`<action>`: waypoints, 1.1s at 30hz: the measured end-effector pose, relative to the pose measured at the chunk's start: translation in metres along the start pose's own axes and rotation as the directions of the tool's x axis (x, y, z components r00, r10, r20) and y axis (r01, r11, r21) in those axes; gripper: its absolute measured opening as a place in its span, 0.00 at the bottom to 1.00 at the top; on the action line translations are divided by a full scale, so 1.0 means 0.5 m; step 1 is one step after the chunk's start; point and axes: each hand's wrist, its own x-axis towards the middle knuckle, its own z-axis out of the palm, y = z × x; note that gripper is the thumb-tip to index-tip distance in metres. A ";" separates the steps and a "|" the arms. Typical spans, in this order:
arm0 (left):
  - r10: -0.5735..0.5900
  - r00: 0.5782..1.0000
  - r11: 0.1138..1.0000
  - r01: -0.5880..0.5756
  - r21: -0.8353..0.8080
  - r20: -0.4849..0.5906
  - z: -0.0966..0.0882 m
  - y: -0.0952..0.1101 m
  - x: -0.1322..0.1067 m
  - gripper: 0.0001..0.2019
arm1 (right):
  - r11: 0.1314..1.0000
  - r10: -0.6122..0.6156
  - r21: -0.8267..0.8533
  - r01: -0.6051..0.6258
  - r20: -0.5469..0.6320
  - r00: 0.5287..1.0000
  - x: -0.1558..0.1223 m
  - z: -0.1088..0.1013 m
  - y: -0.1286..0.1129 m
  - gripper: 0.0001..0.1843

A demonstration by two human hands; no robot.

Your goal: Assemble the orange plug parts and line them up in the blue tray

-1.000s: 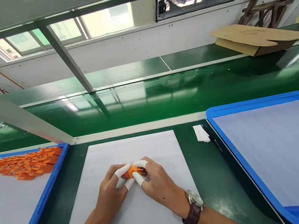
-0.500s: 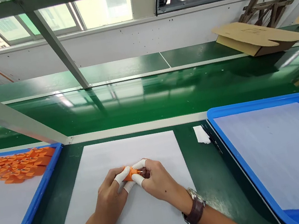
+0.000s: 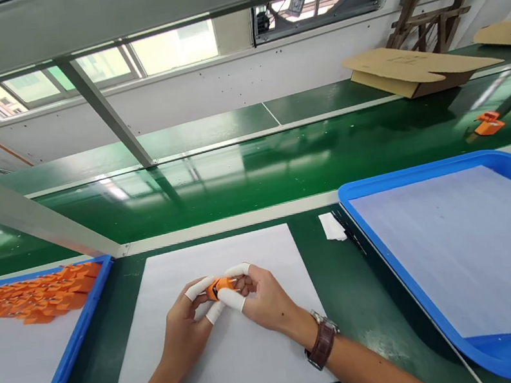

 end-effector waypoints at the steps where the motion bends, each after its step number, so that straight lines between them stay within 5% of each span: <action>1: 0.027 1.000 0.999 -0.026 0.040 -0.016 0.000 0.002 0.000 0.19 | 0.997 -0.035 -0.065 0.035 -0.010 0.999 -0.003 0.004 0.002 0.14; 9: 0.292 0.956 0.928 -0.276 0.252 -0.027 0.000 0.002 -0.005 0.21 | 0.922 -0.190 -0.334 0.194 0.043 0.981 -0.016 0.010 0.007 0.08; 22: 0.317 0.948 0.917 -0.300 0.263 -0.026 0.012 -0.014 -0.013 0.19 | 0.962 -0.017 -0.272 0.038 0.079 0.997 -0.003 0.010 0.020 0.05; 28: 0.182 0.982 0.963 -0.187 0.193 0.047 0.001 -0.008 -0.001 0.22 | 0.992 0.095 -0.088 -0.087 0.092 0.991 0.007 0.000 0.014 0.10; 33: -0.014 0.992 0.996 0.025 -0.087 0.126 -0.010 -0.009 0.008 0.20 | 0.961 0.127 0.237 -0.146 0.093 0.988 0.019 -0.019 0.021 0.24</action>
